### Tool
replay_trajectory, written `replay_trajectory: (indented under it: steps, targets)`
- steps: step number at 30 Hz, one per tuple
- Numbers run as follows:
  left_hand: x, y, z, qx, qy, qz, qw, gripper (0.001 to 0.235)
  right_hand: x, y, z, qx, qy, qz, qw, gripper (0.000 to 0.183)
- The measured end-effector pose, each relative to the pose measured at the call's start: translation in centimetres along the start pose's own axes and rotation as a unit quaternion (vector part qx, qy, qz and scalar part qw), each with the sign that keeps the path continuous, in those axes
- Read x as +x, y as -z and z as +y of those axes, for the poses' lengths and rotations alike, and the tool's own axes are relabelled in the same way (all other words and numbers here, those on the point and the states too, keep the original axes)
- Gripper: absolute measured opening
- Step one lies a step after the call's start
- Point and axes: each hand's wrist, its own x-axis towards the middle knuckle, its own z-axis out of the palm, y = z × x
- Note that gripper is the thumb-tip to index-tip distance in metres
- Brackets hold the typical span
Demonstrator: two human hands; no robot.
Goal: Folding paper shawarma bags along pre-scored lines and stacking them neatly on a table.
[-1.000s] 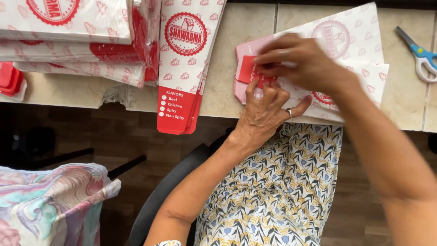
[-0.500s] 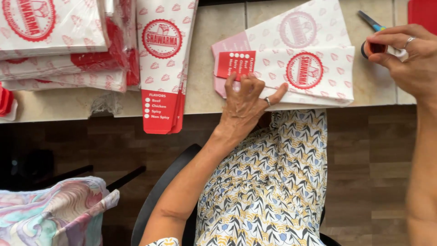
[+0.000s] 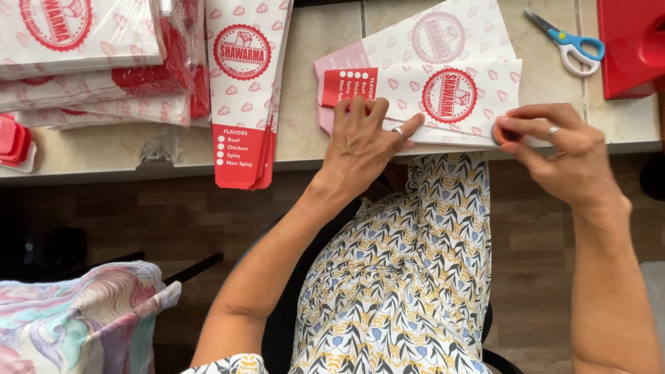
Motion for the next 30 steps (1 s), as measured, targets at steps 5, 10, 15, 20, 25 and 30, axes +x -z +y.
replay_trajectory:
  steps: [5,10,15,20,25,30]
  targets:
    - [1.8,-0.6,-1.0,0.040,-0.092,-0.158,0.982,0.069,-3.4,1.0,6.8,-0.140,-0.044,0.077,0.986,0.038]
    - [3.8,-1.2,-2.4,0.065,-0.210,-0.168,0.961,0.052,-2.4,-0.9,7.0,-0.076,-0.038,0.153,0.985,0.052]
    - [3.7,-3.2,-2.9,0.085,-0.291,-0.104,0.947,0.052,-3.1,-1.9,7.7,-0.079,-0.042,0.199,0.976,0.036]
    - [2.0,-1.8,-4.6,0.049,-0.081,0.016,0.995,0.053,-3.6,-2.0,8.2,-0.072,-0.033,0.187,0.979,0.034]
    - [-3.6,3.6,-7.0,-0.092,0.200,0.158,0.963,0.028,-3.8,-2.3,8.2,-0.053,-0.043,0.173,0.982,0.033]
    - [-7.5,7.0,-8.2,0.053,0.405,0.052,0.911,0.009,-3.6,-2.5,8.0,-0.031,-0.039,0.170,0.984,0.032]
